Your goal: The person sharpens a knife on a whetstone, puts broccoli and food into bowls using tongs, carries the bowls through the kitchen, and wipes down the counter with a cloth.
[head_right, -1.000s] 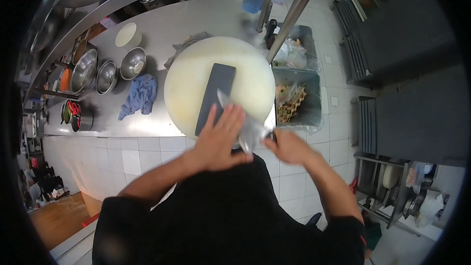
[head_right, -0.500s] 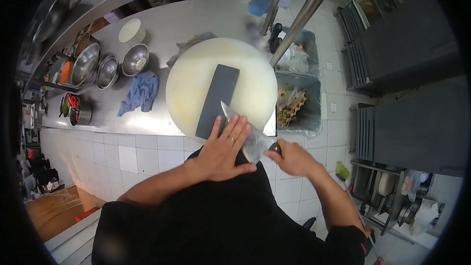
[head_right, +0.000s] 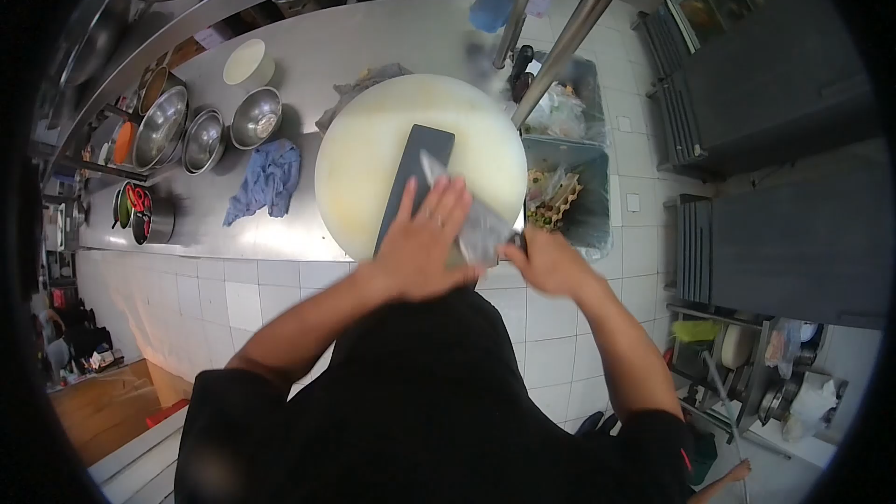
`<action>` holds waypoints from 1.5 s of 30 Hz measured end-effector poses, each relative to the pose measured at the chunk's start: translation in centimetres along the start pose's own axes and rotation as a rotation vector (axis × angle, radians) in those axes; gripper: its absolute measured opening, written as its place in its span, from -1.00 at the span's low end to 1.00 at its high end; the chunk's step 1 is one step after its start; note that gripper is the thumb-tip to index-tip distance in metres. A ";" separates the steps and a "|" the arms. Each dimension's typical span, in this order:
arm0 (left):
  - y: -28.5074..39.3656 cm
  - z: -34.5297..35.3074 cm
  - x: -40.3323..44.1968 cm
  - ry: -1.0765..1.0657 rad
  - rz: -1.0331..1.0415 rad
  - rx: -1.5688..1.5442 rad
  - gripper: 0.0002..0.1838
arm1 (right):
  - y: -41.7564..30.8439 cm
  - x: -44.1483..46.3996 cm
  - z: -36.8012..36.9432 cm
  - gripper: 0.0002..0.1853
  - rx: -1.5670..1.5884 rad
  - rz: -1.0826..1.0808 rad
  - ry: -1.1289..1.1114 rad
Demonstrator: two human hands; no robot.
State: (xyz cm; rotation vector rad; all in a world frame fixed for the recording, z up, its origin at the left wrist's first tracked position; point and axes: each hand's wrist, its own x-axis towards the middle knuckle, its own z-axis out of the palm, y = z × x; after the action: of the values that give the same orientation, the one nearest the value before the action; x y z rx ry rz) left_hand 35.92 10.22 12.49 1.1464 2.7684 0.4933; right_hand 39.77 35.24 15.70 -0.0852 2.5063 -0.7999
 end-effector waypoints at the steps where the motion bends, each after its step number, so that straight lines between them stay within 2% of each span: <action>1: -1.3 -0.1 2.1 0.042 -0.016 0.039 0.18 | -0.3 2.4 -0.7 -0.45 -0.016 0.003 0.041; 2: -2.2 -0.6 3.6 0.028 -0.036 0.036 0.18 | -2.2 3.9 -2.1 -0.46 0.108 0.136 -0.026; 4: -3.3 -1.6 5.5 0.002 -0.078 0.032 0.18 | -3.3 3.9 -2.0 -0.46 0.179 0.209 -0.062; 6: -2.1 -1.5 2.4 0.022 -0.035 0.039 0.19 | -4.7 2.6 -1.9 -0.46 0.182 0.320 -0.148; 8: 0.4 -1.5 -2.0 -0.031 -0.008 0.004 0.21 | -0.5 -0.6 2.5 -0.46 -0.008 0.028 -0.036; 9: 1.6 -1.6 -4.0 -0.088 -0.005 -0.031 0.23 | -1.4 -2.7 2.6 -0.44 0.018 0.068 -0.092; 11: 1.4 -0.6 -4.2 -0.030 -0.002 -0.016 0.25 | -2.4 -2.9 2.2 -0.43 -0.120 0.144 -0.091; 13: -0.8 -0.9 -0.3 -0.006 -0.018 0.052 0.21 | -1.1 1.0 0.9 -0.43 -0.012 0.014 0.042; 14: -2.5 -0.6 2.4 0.019 -0.050 0.076 0.15 | -0.5 3.7 0.6 -0.44 -0.058 0.041 0.094; 15: -3.5 -1.4 4.7 -0.025 -0.084 0.067 0.15 | 0.1 6.4 0.2 -0.46 0.034 -0.035 0.138; 16: -4.4 -2.4 6.6 -0.068 -0.119 0.059 0.15 | -4.0 6.4 -2.4 -0.46 0.197 0.204 -0.033; 17: -4.8 -3.0 7.4 -0.108 -0.156 0.052 0.15 | -4.2 6.1 -2.4 -0.45 0.188 0.193 -0.006; 19: -4.1 -2.4 5.2 -0.034 -0.103 0.039 0.16 | -3.9 5.3 -1.3 -0.44 0.172 0.176 0.041; 20: -3.1 -1.6 2.6 0.022 -0.068 0.041 0.16 | -1.9 4.4 0.4 -0.41 0.059 0.111 0.021; 21: -2.0 -0.8 0.2 0.075 -0.032 0.043 0.15 | -0.7 2.3 2.5 -0.39 -0.056 -0.033 0.105; 22: -0.5 -0.8 -2.5 0.035 -0.028 0.004 0.16 | -1.2 -0.1 2.9 -0.38 -0.069 0.057 -0.029; 23: 0.6 -1.0 -4.2 -0.002 -0.022 -0.032 0.17 | -1.8 -0.6 2.9 -0.43 -0.102 0.079 -0.031; 25: 0.1 -0.4 -4.0 0.056 -0.018 0.003 0.17 | -2.7 -1.5 3.3 -0.54 -0.163 0.134 -0.041; 26: -1.2 -0.3 -2.1 0.072 -0.021 0.044 0.16 | -2.4 0.2 2.3 -0.42 -0.078 0.100 -0.026; 28: -4.5 -0.9 3.1 0.065 -0.067 0.112 0.15 | 0.1 6.1 1.5 -0.42 -0.075 0.024 0.125; 29: -6.2 -1.6 6.2 0.037 -0.111 0.135 0.15 | -1.8 8.2 -0.3 -0.37 0.008 0.038 0.191; 30: -7.8 -2.6 9.4 -0.038 -0.154 0.096 0.12 | -2.5 10.9 -1.5 -0.35 -0.039 0.087 0.210; 31: -8.9 -3.7 11.7 -0.113 -0.197 0.059 0.09 | -6.0 11.3 -4.1 -0.37 0.050 0.260 0.104; 33: -9.8 -6.5 13.1 -0.031 -0.193 -0.056 0.02 | -7.5 10.9 -5.3 -0.44 -0.141 0.197 0.303; 35: -9.5 -8.6 11.8 0.094 -0.158 -0.102 -0.03 | -9.0 8.5 -5.6 -0.48 -0.340 0.104 0.504; 36: -8.7 -9.5 9.7 0.187 -0.122 -0.082 -0.05 | -10.1 6.4 -5.7 -0.60 -0.356 0.088 0.518; 37: -8.1 -9.6 7.7 0.277 -0.086 -0.063 -0.07 | -9.9 5.3 -4.2 -0.63 -0.411 0.048 0.606; 38: -7.6 -8.8 5.7 0.242 -0.100 -0.006 -0.09 | -9.4 4.2 -2.2 -0.64 -0.467 0.008 0.691; 40: -6.6 -6.8 2.2 0.175 -0.122 0.112 -0.12 | -8.3 2.5 1.2 -0.56 -0.571 -0.037 0.793; 42: -5.8 -3.9 -0.4 0.133 -0.128 0.061 -0.14 | -7.1 1.4 4.2 -0.40 -0.669 -0.058 0.810; 45: -5.6 -2.5 -1.5 0.149 -0.125 0.040 -0.17 | -6.2 1.0 7.0 -0.25 -0.717 -0.023 0.653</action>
State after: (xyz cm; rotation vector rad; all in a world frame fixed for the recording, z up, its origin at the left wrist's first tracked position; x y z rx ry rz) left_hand 32.69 4.77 12.93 0.9739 2.9665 0.5317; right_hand 41.76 26.25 13.78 -0.1077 3.2974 0.1489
